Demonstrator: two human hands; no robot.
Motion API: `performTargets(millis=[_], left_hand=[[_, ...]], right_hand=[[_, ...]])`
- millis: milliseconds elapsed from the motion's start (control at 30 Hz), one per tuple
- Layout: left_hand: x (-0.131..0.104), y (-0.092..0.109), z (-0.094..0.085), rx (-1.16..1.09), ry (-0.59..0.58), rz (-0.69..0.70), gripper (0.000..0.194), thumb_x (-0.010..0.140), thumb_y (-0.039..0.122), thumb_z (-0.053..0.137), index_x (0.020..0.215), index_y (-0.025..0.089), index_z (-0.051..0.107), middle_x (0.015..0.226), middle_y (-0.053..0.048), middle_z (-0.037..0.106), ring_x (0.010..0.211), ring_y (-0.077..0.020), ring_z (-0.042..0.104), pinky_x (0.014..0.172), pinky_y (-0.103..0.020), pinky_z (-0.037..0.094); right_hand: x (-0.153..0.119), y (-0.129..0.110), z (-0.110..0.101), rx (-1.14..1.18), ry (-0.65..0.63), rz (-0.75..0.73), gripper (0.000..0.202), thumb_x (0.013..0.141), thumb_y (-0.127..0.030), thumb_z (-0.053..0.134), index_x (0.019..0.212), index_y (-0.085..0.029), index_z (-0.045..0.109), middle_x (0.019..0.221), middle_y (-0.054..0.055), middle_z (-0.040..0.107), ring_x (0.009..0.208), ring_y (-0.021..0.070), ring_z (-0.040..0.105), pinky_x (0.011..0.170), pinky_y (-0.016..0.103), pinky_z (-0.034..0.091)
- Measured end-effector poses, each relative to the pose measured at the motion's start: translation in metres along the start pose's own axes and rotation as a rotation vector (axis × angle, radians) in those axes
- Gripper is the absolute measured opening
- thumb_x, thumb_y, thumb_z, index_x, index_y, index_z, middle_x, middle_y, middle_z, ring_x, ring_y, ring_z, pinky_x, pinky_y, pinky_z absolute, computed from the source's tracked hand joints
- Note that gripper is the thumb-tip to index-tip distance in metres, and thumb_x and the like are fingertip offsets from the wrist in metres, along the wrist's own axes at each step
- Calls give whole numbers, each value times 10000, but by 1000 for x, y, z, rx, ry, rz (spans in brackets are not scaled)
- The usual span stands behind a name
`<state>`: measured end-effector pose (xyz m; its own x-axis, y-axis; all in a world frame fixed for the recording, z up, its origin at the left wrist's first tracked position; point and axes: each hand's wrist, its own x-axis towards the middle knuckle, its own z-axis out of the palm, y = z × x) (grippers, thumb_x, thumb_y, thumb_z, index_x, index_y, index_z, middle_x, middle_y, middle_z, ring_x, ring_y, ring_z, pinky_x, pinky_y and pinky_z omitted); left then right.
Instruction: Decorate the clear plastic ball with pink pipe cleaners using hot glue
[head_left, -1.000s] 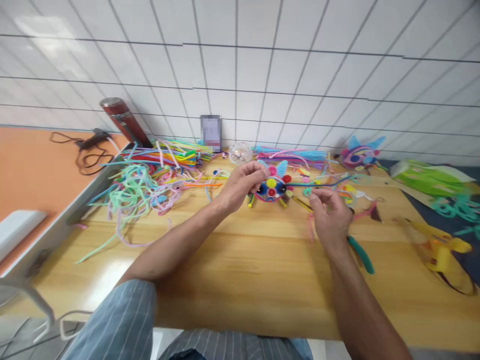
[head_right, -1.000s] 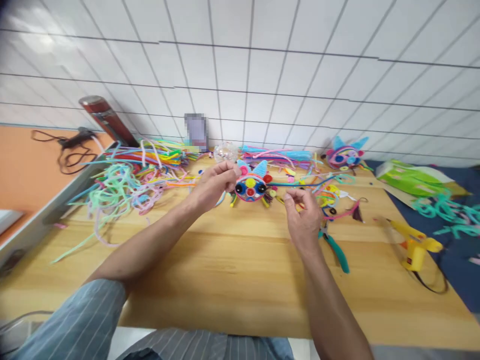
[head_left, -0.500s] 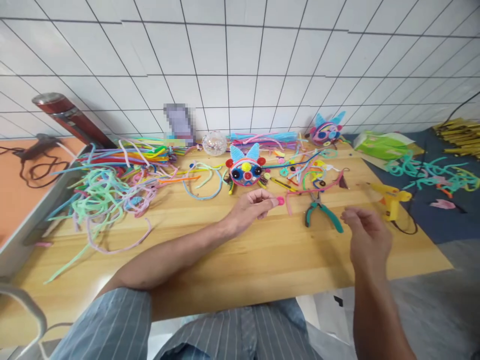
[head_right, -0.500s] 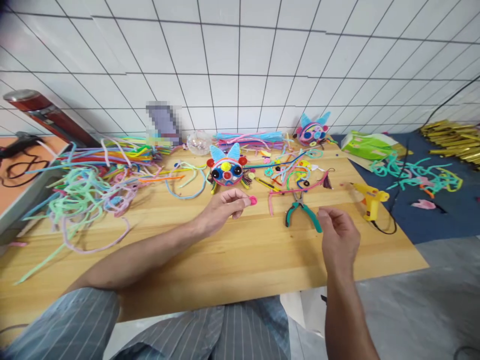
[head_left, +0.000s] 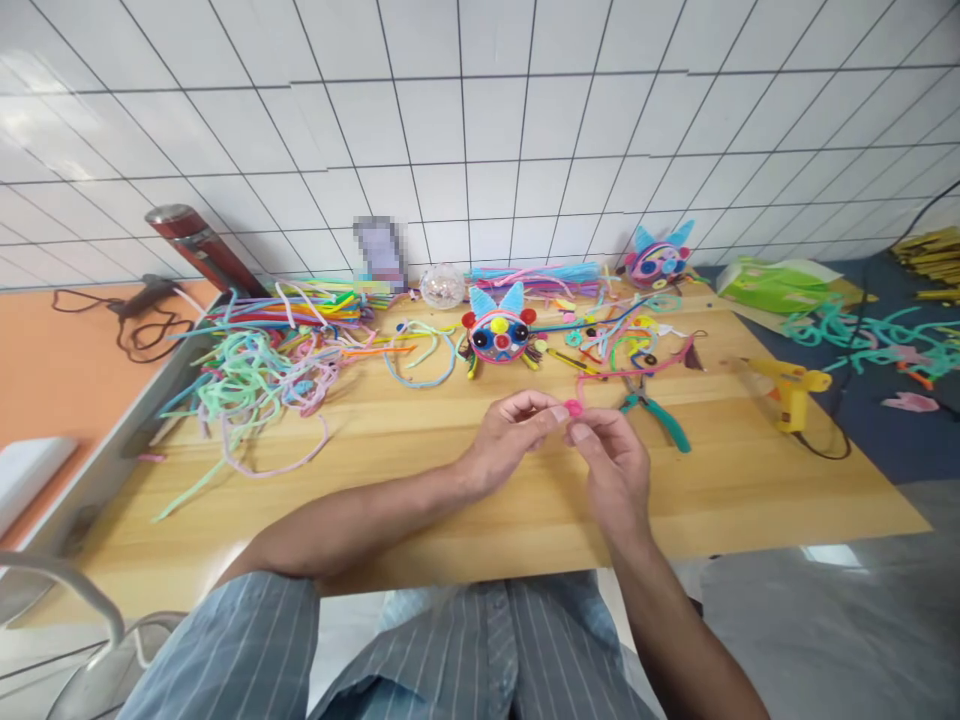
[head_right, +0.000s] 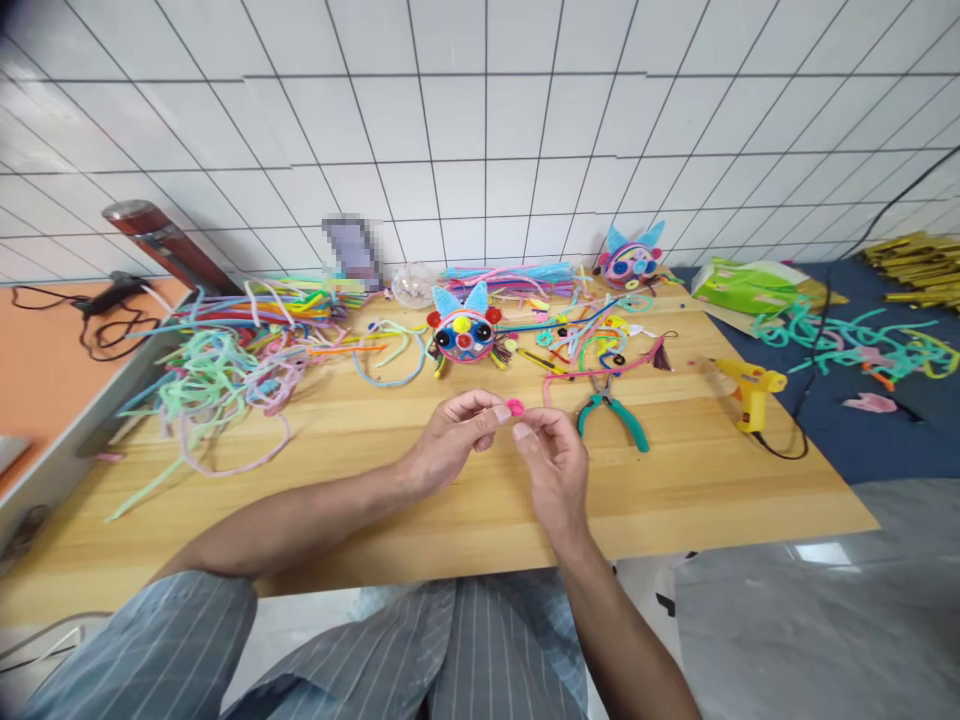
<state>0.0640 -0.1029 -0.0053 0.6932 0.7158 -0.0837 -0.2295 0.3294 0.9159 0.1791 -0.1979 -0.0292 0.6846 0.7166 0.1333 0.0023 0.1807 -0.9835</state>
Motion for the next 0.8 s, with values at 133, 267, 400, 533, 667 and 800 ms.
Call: performTargets(millis=[133, 267, 400, 533, 667, 800], left_hand=[[-7, -4, -3, 25, -31, 23, 513, 736, 605, 903, 870, 145, 720, 673, 47, 611, 566, -47, 401, 564, -240, 310], [-6, -5, -7, 110, -70, 70, 504, 745, 596, 901, 901, 148, 731, 759, 17, 669, 613, -58, 459, 620, -236, 380], [-4, -7, -13, 305, -111, 146, 391, 866, 529, 799, 903, 147, 725, 768, 8, 655, 636, -70, 481, 604, -221, 386], [-3, -6, -27, 662, -86, 432, 157, 971, 297, 678, 915, 159, 727, 728, 22, 616, 592, -64, 471, 562, -205, 374], [1, -4, -48, 969, -90, 956, 69, 971, 137, 651, 961, 183, 701, 837, -17, 720, 681, -81, 619, 609, -198, 472], [8, -7, -71, 1260, -97, 1294, 59, 968, 150, 688, 959, 200, 657, 835, -21, 751, 737, -114, 700, 693, -241, 537]], right_hand=[[-3, 1, 3, 19, -14, 4, 281, 818, -482, 846, 878, -233, 732, 799, 3, 739, 753, 171, 669, 765, 328, 559], [-8, -2, 3, -30, -33, -2, 265, 838, -476, 820, 860, -229, 729, 798, 10, 754, 754, 177, 679, 767, 335, 567], [-6, 2, -16, -146, -126, 10, 290, 842, -502, 808, 913, -227, 747, 876, 27, 783, 819, 193, 696, 816, 351, 564], [28, 2, -90, -391, 190, -27, 327, 799, -511, 790, 935, -225, 712, 929, 49, 768, 883, 227, 697, 882, 403, 559], [82, -18, -184, -729, 706, 34, 241, 761, -355, 753, 874, -263, 561, 1075, 127, 718, 957, 253, 649, 936, 434, 513], [132, -28, -226, -877, 760, 191, 445, 631, -184, 830, 745, -310, 418, 934, 106, 647, 797, 227, 544, 910, 500, 463]])
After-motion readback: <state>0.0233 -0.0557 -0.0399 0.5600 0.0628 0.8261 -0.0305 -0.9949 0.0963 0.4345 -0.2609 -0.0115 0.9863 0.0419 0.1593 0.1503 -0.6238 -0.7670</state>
